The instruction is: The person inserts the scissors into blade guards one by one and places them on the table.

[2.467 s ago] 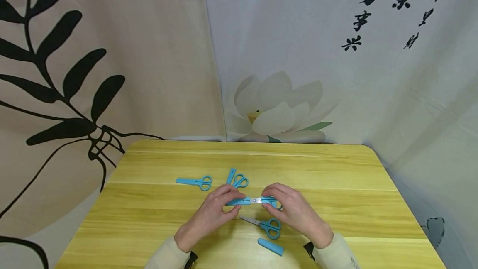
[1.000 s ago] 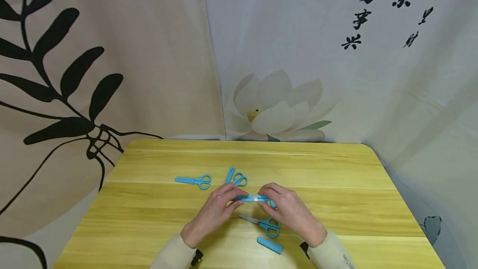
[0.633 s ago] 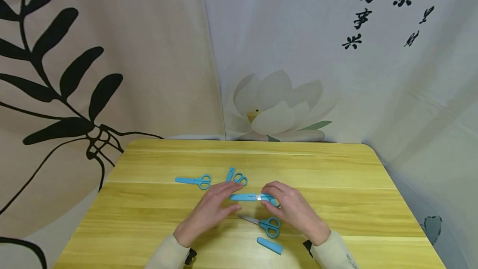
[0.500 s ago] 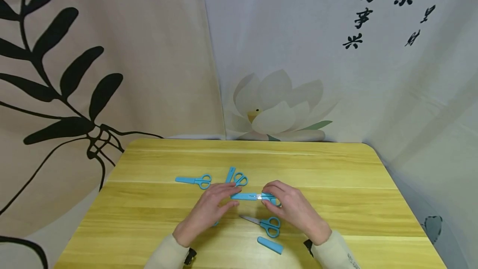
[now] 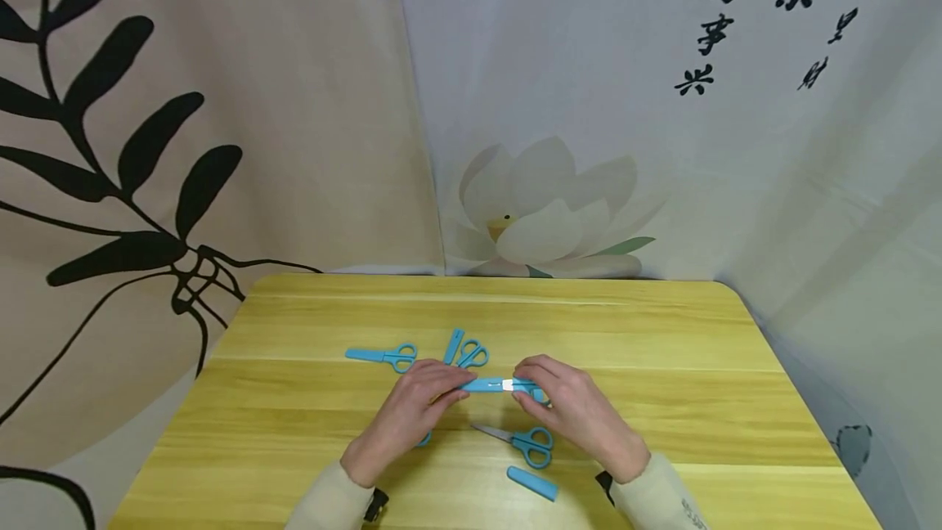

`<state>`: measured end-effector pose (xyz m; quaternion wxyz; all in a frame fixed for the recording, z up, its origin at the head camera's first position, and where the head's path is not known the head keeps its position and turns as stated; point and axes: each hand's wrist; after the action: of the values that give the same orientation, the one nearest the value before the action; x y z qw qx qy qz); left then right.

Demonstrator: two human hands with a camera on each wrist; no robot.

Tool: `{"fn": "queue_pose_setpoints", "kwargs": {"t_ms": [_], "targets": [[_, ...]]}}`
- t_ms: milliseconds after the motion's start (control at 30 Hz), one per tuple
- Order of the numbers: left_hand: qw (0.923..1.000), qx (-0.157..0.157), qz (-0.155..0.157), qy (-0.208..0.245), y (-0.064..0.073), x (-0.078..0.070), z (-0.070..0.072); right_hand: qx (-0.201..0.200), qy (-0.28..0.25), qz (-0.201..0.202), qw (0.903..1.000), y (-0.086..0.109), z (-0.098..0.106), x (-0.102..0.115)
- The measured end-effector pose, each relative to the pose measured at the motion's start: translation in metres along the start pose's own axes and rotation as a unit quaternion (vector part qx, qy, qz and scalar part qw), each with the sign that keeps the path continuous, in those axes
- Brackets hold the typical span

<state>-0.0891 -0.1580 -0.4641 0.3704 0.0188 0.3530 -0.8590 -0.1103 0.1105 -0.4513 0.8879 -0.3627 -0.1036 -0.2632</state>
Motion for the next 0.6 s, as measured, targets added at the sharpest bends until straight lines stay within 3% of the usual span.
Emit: {"fn": "queue_pose_setpoints", "kwargs": {"t_ms": [600], "targets": [[0.9998,-0.005,-0.011,0.015,-0.0019,-0.0002,-0.002,-0.005,-0.009,0.01,0.9999,-0.0009,-0.0025,0.0022]]}}
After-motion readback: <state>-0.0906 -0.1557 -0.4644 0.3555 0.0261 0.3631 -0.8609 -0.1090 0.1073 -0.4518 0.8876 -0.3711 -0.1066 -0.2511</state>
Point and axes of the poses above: each hand's wrist, its own y-axis away from the middle knuckle, its own z-axis out of the back of the hand, x = y × z, and after that the axes turned 7 degrees about -y, right-handed
